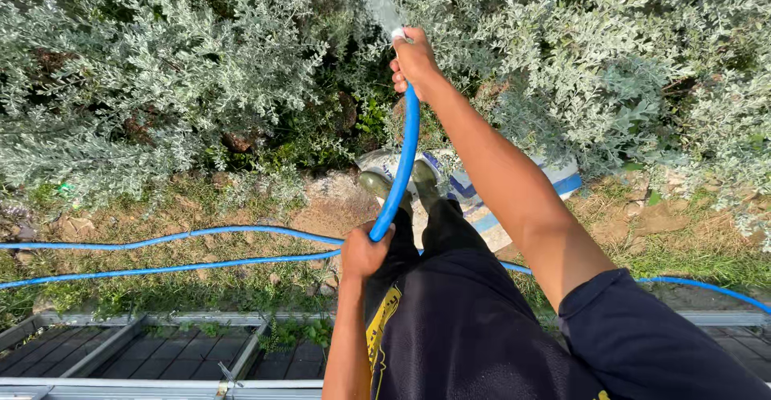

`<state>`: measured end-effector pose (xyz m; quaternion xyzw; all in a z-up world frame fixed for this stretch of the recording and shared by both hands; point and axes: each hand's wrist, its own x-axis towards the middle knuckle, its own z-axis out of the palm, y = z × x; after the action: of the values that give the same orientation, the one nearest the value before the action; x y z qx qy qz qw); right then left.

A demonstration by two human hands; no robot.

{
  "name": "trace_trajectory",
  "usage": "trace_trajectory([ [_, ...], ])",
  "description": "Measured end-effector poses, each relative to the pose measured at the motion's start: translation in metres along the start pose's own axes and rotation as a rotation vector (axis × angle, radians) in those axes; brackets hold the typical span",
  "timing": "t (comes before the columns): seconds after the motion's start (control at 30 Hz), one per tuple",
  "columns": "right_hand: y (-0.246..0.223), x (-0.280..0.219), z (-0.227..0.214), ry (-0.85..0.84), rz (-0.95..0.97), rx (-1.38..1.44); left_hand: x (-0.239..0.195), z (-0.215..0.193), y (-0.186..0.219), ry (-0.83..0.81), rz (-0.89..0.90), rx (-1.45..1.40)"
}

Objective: The person waters shrubs and potted plants using a hose with a spray nozzle.

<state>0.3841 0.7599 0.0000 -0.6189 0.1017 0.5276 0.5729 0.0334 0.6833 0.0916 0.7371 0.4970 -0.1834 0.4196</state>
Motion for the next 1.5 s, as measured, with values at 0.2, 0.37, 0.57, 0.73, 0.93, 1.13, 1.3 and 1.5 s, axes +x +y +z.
trace_trajectory([
  [0.2, -0.005, -0.006, 0.011, 0.001, -0.016, -0.027, 0.001, 0.003, -0.005, -0.046, 0.03, -0.087],
  [0.37, -0.007, -0.008, 0.023, 0.021, -0.008, -0.053, 0.003, -0.01, -0.006, -0.069, 0.039, -0.096],
  [0.57, -0.011, -0.007, 0.031, 0.039, -0.012, -0.065, 0.009, -0.029, -0.008, -0.092, 0.021, -0.106],
  [0.73, -0.033, -0.014, 0.034, 0.07, -0.084, -0.01, 0.025, -0.046, -0.002, -0.139, 0.027, -0.063],
  [0.93, -0.06, -0.021, 0.041, 0.055, -0.193, -0.02, 0.039, -0.066, 0.007, -0.154, 0.048, -0.066],
  [1.13, -0.07, -0.021, 0.055, 0.057, -0.22, 0.006, 0.047, -0.08, 0.004, -0.149, 0.062, -0.08],
  [1.3, -0.072, -0.019, 0.065, 0.083, -0.232, 0.001, 0.054, -0.084, -0.004, -0.117, 0.076, -0.087],
  [1.5, -0.071, -0.017, 0.077, 0.081, -0.253, 0.02, 0.06, -0.09, -0.013, -0.131, 0.074, -0.107],
])
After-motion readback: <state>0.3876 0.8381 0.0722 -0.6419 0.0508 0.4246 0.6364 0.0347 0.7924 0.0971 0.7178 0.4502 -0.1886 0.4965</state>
